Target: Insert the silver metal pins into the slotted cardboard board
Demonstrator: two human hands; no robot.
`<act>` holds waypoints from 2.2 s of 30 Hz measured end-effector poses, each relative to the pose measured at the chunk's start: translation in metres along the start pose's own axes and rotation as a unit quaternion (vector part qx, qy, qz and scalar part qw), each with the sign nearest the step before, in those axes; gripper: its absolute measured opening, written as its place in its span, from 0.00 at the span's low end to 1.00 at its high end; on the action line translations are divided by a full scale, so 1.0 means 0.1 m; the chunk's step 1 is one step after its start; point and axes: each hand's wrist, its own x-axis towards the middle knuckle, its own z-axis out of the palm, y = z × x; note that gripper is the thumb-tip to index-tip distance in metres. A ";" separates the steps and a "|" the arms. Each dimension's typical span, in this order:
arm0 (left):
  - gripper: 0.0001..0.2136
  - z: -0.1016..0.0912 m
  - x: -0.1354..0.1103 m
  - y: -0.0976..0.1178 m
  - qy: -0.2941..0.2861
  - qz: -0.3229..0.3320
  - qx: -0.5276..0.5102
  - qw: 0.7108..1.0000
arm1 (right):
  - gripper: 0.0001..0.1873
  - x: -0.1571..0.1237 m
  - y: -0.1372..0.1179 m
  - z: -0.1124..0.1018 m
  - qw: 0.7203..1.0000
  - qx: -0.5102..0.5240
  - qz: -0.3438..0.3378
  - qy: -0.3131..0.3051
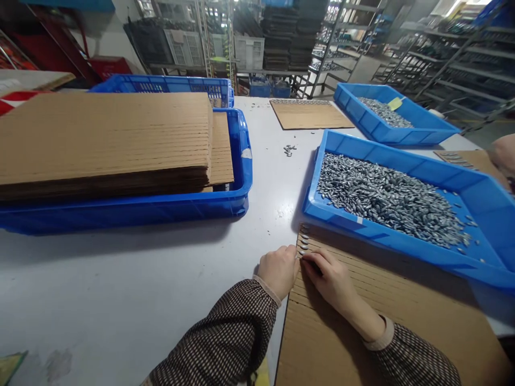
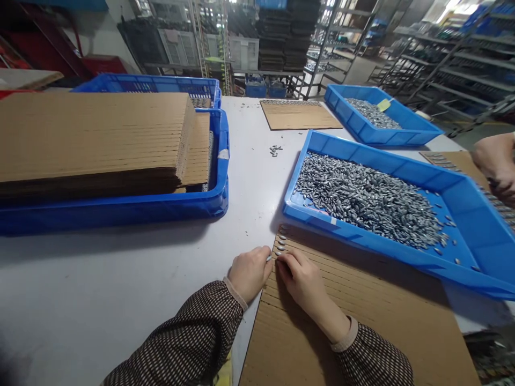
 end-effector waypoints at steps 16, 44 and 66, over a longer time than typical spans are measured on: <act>0.09 0.00 -0.01 0.01 0.000 0.000 0.009 1.000 | 0.07 0.07 -0.05 -0.09 0.999 -0.033 -0.005 -0.042; 0.08 -0.03 -0.01 -0.01 -0.015 0.027 -0.004 1.000 | 0.07 0.06 -0.06 -0.07 0.999 -0.029 0.010 -0.031; 0.10 -0.04 0.08 -0.20 0.018 -0.019 -0.231 0.973 | 0.10 0.04 -0.03 -0.12 0.999 0.007 -0.002 -0.036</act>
